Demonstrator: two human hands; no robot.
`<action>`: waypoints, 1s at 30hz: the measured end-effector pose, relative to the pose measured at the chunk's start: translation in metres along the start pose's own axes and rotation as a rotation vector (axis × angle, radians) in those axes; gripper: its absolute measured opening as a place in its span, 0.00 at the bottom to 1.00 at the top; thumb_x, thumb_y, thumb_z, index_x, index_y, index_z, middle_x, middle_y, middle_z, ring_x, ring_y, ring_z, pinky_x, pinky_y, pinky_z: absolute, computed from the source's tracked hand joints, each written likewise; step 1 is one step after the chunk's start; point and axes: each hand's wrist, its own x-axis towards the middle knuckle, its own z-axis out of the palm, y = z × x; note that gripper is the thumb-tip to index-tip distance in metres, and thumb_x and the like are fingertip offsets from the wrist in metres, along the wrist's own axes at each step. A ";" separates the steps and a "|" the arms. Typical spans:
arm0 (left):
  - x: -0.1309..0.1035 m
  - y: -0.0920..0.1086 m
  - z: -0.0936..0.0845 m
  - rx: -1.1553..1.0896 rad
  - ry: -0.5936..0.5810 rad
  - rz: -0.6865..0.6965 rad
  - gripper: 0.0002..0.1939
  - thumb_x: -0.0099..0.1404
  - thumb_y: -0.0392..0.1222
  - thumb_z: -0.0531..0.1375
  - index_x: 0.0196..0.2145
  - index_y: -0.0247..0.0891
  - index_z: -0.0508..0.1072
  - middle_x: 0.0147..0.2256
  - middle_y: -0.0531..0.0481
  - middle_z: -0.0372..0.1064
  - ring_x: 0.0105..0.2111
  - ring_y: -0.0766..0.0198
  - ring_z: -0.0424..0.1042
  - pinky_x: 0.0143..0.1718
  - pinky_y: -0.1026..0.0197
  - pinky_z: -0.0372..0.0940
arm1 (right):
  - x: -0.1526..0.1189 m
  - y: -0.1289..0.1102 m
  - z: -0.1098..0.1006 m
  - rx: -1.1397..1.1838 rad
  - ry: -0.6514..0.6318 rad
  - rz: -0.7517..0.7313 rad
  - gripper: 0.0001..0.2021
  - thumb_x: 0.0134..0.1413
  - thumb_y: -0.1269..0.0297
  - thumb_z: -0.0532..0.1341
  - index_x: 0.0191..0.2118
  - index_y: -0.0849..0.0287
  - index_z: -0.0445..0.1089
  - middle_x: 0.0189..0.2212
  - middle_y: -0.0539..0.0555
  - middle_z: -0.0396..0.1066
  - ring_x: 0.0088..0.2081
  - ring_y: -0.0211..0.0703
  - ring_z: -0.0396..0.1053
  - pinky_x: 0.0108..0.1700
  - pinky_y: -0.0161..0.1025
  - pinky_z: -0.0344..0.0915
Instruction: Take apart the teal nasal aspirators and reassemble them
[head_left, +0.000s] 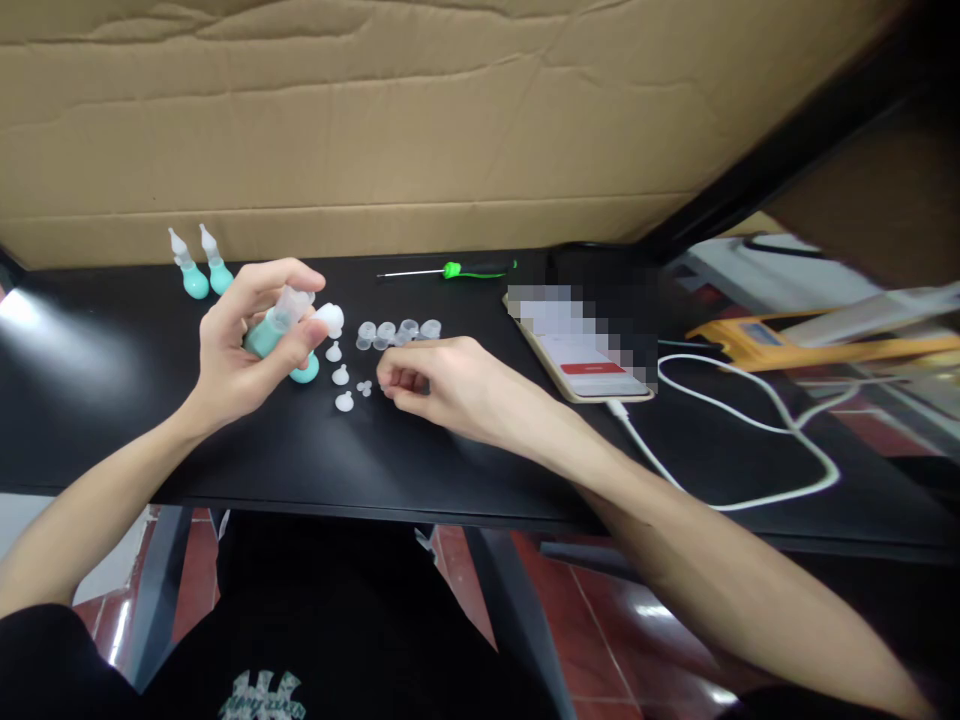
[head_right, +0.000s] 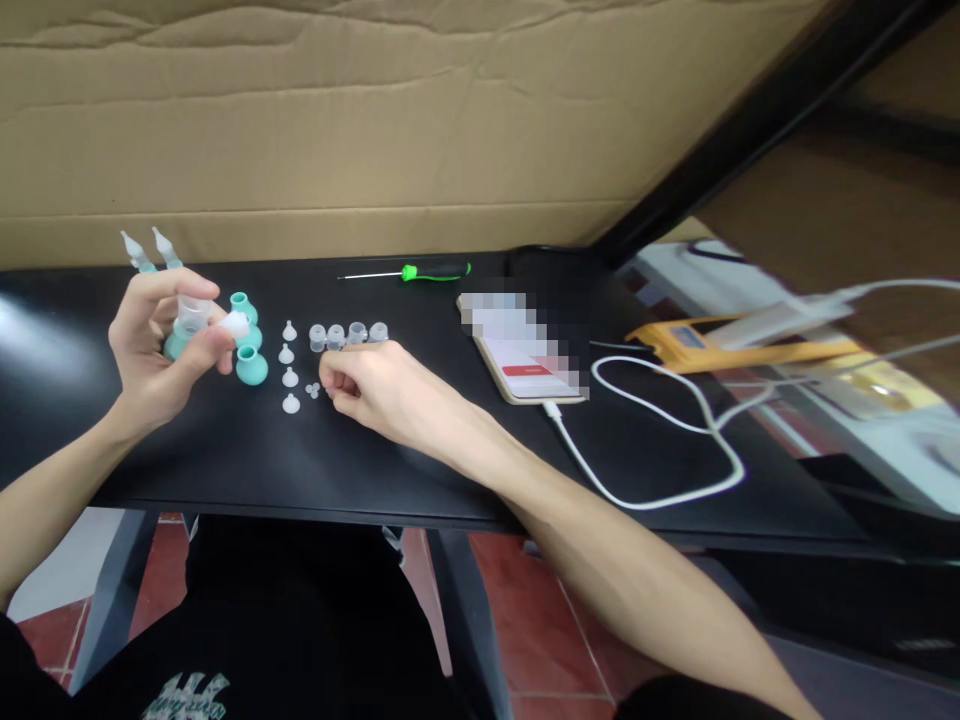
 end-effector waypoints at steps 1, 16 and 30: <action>0.000 0.000 0.000 0.000 0.004 -0.005 0.12 0.76 0.45 0.68 0.55 0.49 0.75 0.32 0.58 0.71 0.22 0.76 0.71 0.22 0.70 0.67 | 0.000 0.002 0.001 -0.002 0.001 -0.018 0.09 0.56 0.78 0.61 0.32 0.56 0.73 0.27 0.49 0.76 0.27 0.40 0.72 0.34 0.38 0.67; 0.002 0.006 0.001 0.052 0.042 -0.072 0.12 0.76 0.50 0.68 0.53 0.51 0.75 0.31 0.57 0.70 0.22 0.73 0.71 0.22 0.67 0.66 | 0.002 0.005 0.014 -0.071 0.006 0.072 0.07 0.60 0.75 0.67 0.33 0.56 0.76 0.27 0.49 0.78 0.28 0.41 0.73 0.34 0.39 0.62; 0.001 0.006 -0.001 0.153 -0.161 -0.054 0.10 0.74 0.46 0.68 0.50 0.44 0.78 0.41 0.51 0.81 0.31 0.68 0.77 0.35 0.63 0.73 | 0.001 -0.007 -0.004 0.139 0.225 0.022 0.06 0.64 0.62 0.70 0.36 0.55 0.75 0.30 0.50 0.77 0.29 0.42 0.71 0.34 0.40 0.66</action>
